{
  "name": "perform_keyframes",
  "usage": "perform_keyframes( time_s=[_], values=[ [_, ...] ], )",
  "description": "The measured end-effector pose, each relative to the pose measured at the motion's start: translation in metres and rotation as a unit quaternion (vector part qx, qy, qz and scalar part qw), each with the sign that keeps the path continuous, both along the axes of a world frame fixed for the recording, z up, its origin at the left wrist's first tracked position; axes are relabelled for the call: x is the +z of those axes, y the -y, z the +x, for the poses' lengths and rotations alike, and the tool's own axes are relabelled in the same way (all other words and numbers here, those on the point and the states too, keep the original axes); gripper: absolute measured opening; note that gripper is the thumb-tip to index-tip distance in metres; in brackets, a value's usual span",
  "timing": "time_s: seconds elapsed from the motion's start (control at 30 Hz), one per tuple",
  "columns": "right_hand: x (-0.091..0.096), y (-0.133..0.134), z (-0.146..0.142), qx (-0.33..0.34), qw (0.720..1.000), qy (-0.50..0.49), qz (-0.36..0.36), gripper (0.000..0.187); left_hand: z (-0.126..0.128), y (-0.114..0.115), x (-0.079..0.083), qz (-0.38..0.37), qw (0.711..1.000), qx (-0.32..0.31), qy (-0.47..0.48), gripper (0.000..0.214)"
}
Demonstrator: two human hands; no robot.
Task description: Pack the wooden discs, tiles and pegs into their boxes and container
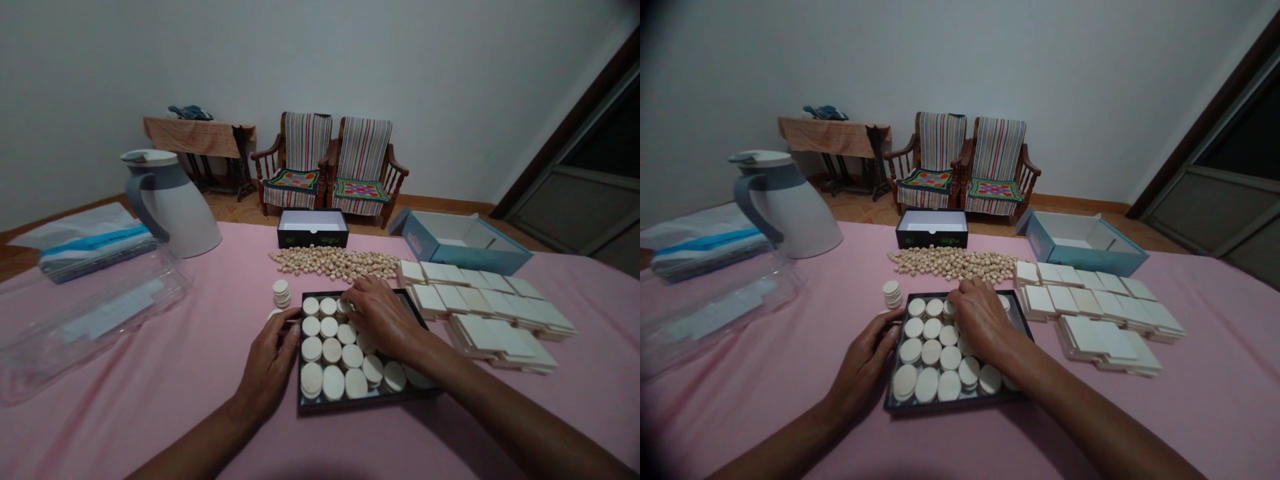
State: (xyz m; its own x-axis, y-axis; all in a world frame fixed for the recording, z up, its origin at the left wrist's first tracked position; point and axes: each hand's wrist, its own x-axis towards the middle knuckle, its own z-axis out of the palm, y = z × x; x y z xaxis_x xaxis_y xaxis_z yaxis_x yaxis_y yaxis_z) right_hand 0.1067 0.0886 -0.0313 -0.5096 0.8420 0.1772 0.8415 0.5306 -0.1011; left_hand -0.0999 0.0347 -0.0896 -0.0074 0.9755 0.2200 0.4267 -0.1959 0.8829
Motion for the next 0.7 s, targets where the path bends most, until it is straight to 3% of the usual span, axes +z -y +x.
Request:
perform_keyframes(
  time_s=[0.27,0.53,0.7],
  values=[
    [0.011,0.009,0.034,-0.046,0.998,-0.040,0.025,0.023,0.001,0.000,0.001,-0.003,1.000,0.001,0.007,0.035],
    [-0.001,0.021,0.038,-0.048,0.999,-0.023,0.004,0.026,0.001,0.000,0.001,0.000,1.000,-0.001,0.004,0.036],
    [-0.005,0.017,0.043,-0.045,0.997,-0.062,0.033,0.028,0.001,0.000,0.001,-0.001,1.000,-0.002,-0.001,0.035]
  ],
)
